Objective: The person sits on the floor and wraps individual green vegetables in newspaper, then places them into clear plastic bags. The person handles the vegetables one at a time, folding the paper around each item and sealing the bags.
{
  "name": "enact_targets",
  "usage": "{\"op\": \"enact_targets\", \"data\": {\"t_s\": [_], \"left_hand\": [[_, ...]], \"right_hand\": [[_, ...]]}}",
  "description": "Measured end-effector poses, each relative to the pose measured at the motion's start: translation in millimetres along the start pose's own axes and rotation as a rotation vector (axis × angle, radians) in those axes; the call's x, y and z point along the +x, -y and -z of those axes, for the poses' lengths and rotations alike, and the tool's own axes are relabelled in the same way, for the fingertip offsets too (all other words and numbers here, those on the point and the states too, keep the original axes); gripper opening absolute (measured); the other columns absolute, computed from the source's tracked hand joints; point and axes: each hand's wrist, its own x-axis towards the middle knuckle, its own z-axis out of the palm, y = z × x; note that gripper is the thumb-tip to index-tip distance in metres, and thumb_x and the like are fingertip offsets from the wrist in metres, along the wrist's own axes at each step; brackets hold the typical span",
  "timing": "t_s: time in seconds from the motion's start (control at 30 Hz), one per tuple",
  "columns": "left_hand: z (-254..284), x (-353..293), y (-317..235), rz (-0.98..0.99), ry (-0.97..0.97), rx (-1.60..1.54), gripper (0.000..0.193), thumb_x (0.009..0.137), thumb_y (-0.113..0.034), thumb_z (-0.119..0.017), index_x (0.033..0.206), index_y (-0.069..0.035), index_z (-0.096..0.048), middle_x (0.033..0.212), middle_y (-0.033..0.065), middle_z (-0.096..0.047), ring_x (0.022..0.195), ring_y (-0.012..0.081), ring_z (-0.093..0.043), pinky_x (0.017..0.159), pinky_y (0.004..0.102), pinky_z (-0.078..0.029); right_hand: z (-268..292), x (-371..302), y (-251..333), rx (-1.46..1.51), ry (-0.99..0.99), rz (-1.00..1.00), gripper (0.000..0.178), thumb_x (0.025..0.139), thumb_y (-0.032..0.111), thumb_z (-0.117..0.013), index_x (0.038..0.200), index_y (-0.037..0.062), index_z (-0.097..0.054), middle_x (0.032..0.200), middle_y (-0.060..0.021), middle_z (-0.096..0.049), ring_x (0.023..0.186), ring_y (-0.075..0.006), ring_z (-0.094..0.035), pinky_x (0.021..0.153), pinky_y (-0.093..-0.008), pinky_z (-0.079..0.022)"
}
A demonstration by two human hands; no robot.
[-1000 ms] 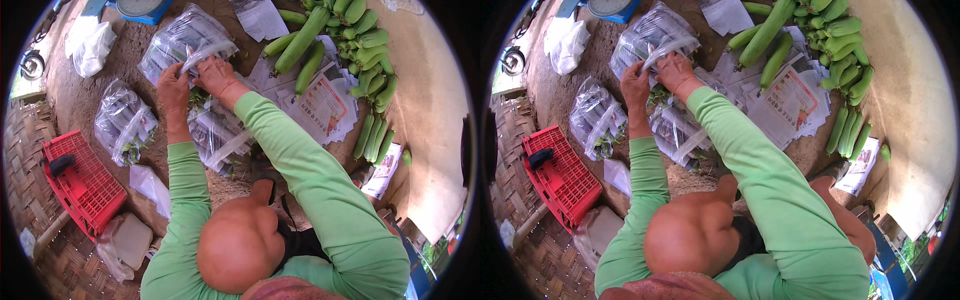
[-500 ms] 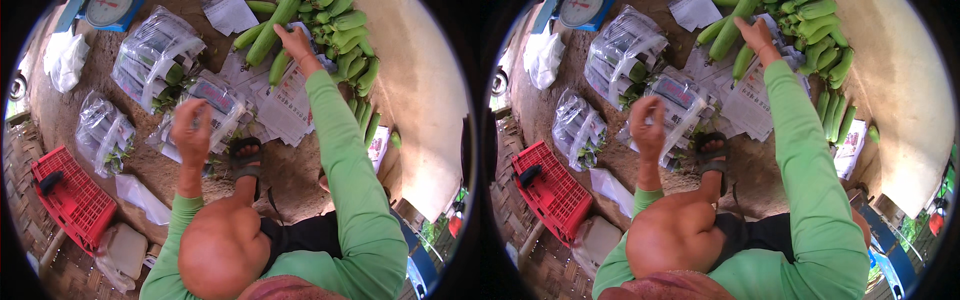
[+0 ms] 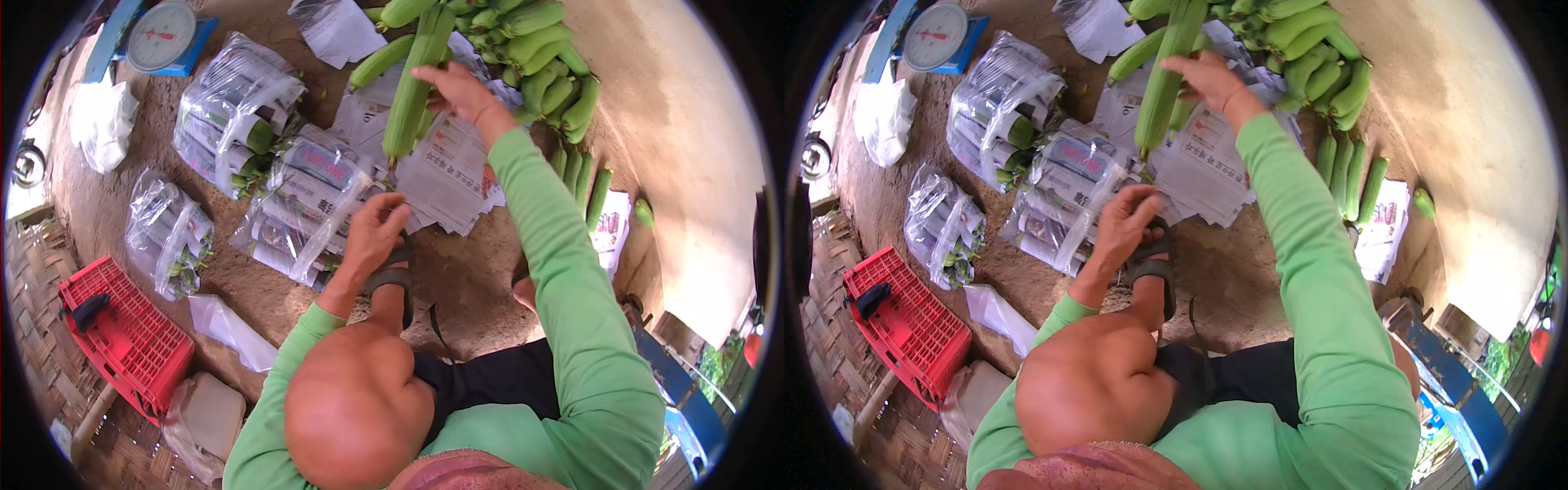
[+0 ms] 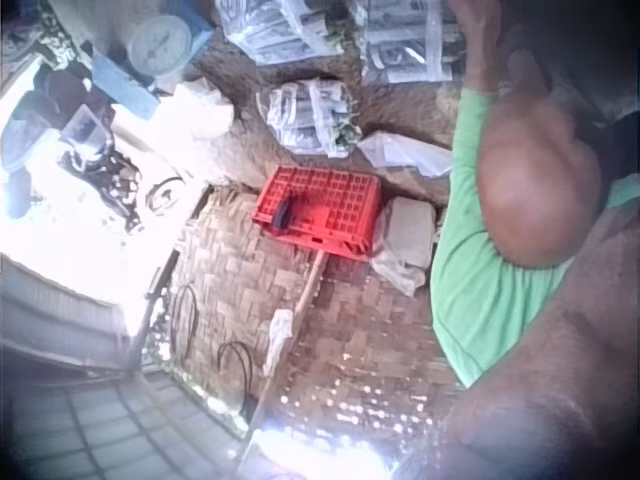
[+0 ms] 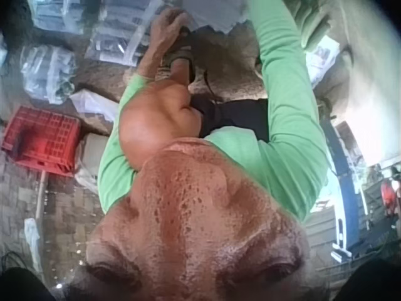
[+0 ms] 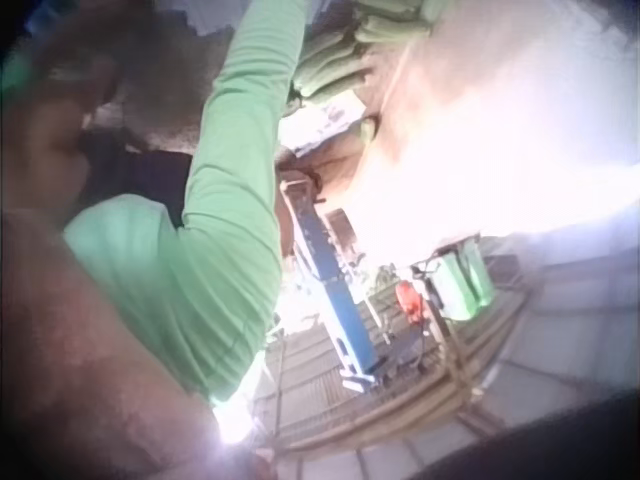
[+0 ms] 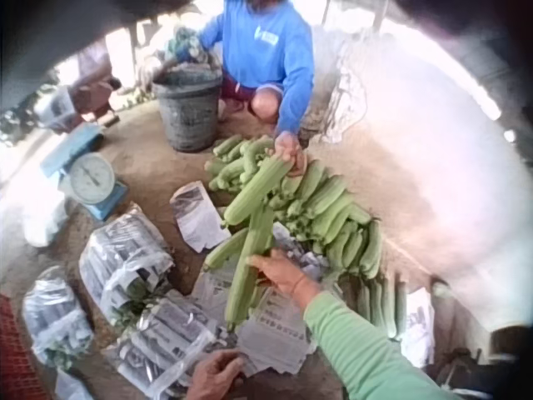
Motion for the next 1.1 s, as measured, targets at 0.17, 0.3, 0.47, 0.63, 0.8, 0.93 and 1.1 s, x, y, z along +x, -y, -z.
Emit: {"op": "enact_targets", "data": {"t_s": [0.17, 0.3, 0.47, 0.63, 0.8, 0.93, 1.1], "left_hand": [[-1, -15, 5, -0.01, 0.011, -0.03, 0.067, 0.1, -0.031, -0.076, 0.15, 0.001, -0.045, 0.126, 0.0145, -0.064, 0.108, 0.0182, -0.065, 0.082, 0.0321, -0.06], [-10, -28, 34, 0.003, 0.246, 0.086, 0.09, 0.091, -0.045, -0.084, 0.151, 0.006, -0.039, 0.135, 0.0171, -0.057, 0.119, 0.025, -0.061, 0.101, 0.0382, -0.053], [-16, -38, 61, 0.062, 0.373, 0.171, 0.071, 0.085, -0.029, -0.086, 0.14, 0.0, -0.051, 0.119, 0.0088, -0.063, 0.105, 0.017, -0.063, 0.084, 0.0316, -0.053], [-24, -49, 50, 0.091, 0.226, 0.055, 0.054, 0.082, -0.013, -0.079, 0.131, -0.004, -0.057, 0.105, 0.0036, -0.063, 0.09, 0.0148, -0.062, 0.079, 0.0306, -0.052], [-24, -41, 56, -0.032, 0.166, 0.057, 0.049, 0.084, -0.017, -0.082, 0.124, -0.004, -0.056, 0.1, 0.0095, -0.067, 0.083, 0.0203, -0.068, 0.074, 0.0343, -0.056], [-34, -54, 40, 0.001, 0.224, 0.113, 0.048, 0.084, -0.018, -0.081, 0.122, -0.005, -0.056, 0.099, 0.0074, -0.064, 0.079, 0.0212, -0.068, 0.071, 0.0368, -0.058], [-15, -56, 46, 0.009, 0.131, 0.158, 0.046, 0.085, -0.015, -0.08, 0.124, -0.007, -0.056, 0.1, 0.007, -0.062, 0.082, 0.022, -0.068, 0.072, 0.0378, -0.06]], "right_hand": [[0, -124, -47, 0.074, 0.081, -0.08, 0.05, 0.093, 0.035, -0.077, 0.131, 0.0058, -0.065, 0.113, -0.0092, -0.074, 0.098, -0.0226, -0.072, 0.077, -0.0392, -0.061], [-28, -198, -98, 0.086, 0.03, -0.152, 0.058, 0.089, 0.034, -0.081, 0.131, -0.0022, -0.064, 0.115, -0.0136, -0.072, 0.104, -0.0218, -0.07, 0.082, -0.0404, -0.061], [-66, -230, -165, 0.033, -0.019, 0.13, 0.064, 0.089, 0.034, -0.081, 0.135, -0.0065, -0.061, 0.109, -0.0143, -0.073, 0.096, -0.021, -0.07, 0.079, -0.0367, -0.06], [-37, -246, -132, -0.131, 0.087, -0.175, 0.063, 0.088, 0.041, -0.079, 0.133, -0.0015, -0.066, 0.108, -0.0159, -0.075, 0.093, -0.0267, -0.073, 0.081, -0.0391, -0.059], [74, -217, -203, -1.036, 0.043, 0.157, 0.047, 0.084, 0.037, -0.074, 0.112, -0.0003, -0.075, 0.108, -0.0223, -0.076, 0.094, -0.0415, -0.073, 0.082, -0.0501, -0.059], [221, -235, -194, -1.347, -0.161, -0.017, 0.023, 0.083, 0.019, -0.07, 0.091, 0.0, -0.08, 0.096, -0.0235, -0.077, 0.091, -0.0426, -0.075, 0.082, -0.0506, -0.06], [392, -278, -121, -1.574, -0.339, -0.26, 0.019, 0.088, 0.007, -0.069, 0.1, -0.0066, -0.077, 0.102, -0.0274, -0.076, 0.095, -0.041, -0.076, 0.081, -0.0492, -0.06]]}}
